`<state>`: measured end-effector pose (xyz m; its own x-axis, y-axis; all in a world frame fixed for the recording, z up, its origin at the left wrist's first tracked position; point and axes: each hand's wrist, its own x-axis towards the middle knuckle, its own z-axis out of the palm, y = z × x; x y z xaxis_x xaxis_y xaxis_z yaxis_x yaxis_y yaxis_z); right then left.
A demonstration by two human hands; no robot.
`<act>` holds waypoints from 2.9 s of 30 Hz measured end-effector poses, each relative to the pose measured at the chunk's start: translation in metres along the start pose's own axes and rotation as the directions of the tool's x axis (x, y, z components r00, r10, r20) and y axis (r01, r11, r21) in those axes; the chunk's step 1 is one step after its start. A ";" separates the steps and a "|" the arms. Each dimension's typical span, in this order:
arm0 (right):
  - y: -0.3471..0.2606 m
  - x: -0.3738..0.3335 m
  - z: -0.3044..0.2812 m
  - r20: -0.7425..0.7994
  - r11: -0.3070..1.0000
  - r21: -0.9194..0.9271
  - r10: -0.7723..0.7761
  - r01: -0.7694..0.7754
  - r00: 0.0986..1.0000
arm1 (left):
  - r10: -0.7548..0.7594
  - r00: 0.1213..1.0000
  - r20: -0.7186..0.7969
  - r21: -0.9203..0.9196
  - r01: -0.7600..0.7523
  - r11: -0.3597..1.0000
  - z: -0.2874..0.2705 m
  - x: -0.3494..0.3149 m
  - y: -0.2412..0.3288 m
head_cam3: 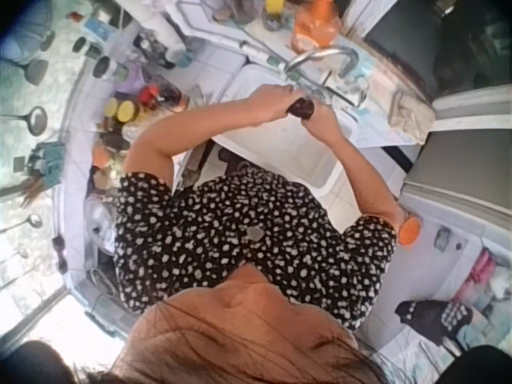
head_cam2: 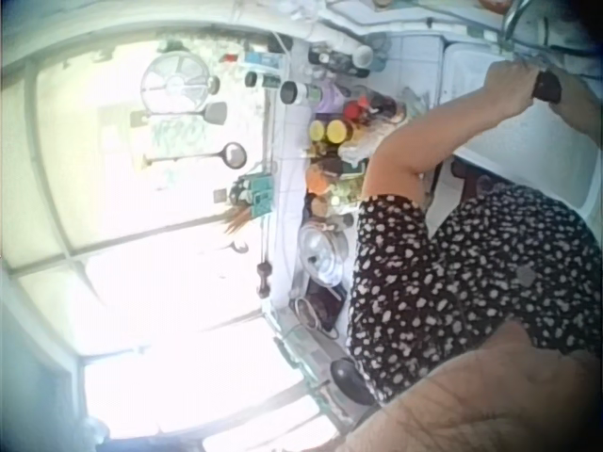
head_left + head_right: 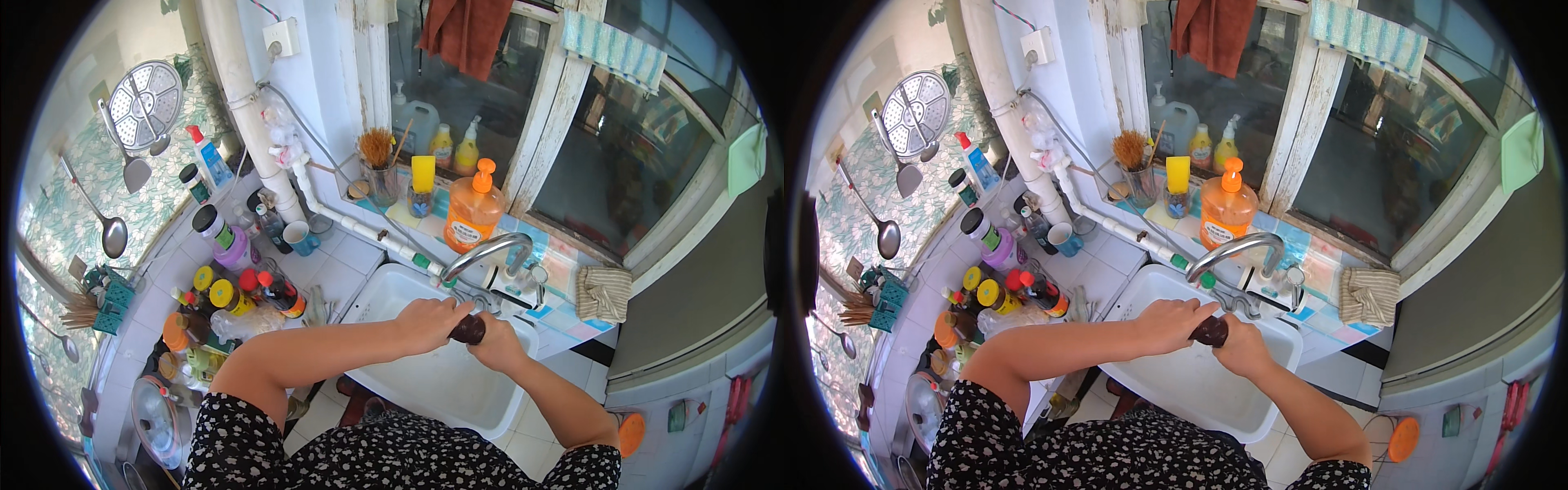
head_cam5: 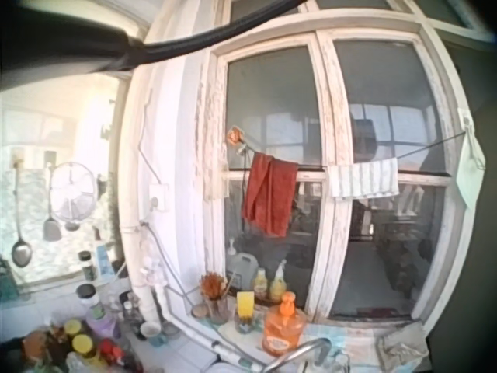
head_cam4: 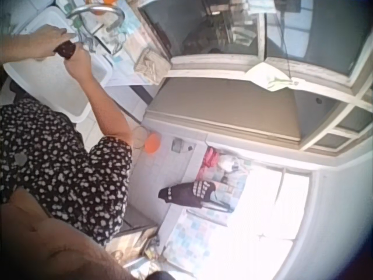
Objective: The person washes a wok and a ladle in the kitchen sink using a scrubber and running water. After rinsing, they wipe the wok with a cloth and hang the cloth on a window frame to dry.
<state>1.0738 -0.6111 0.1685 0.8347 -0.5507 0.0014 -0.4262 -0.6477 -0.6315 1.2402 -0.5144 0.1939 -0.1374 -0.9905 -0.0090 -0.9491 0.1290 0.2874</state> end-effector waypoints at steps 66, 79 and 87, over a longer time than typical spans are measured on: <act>0.004 -0.020 -0.033 -0.115 0.979 -0.093 -0.193 0.182 0.975 | -0.053 0.954 0.295 -0.164 0.105 0.981 -0.036 0.010 0.050; 0.035 -0.022 0.031 0.082 0.589 0.739 0.403 -0.327 0.912 | 0.212 0.970 0.116 0.040 -0.217 0.975 0.008 0.034 0.018; 0.055 -0.031 0.002 0.125 0.996 0.049 0.062 -0.069 0.990 | -0.090 0.955 0.283 -0.509 0.229 0.829 0.073 0.016 0.009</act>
<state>1.0249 -0.6285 0.1320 0.8437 -0.5197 -0.1347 -0.4649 -0.5817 -0.6674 1.2084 -0.5259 0.1260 -0.1256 -0.9438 -0.3056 -0.6744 -0.1447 0.7241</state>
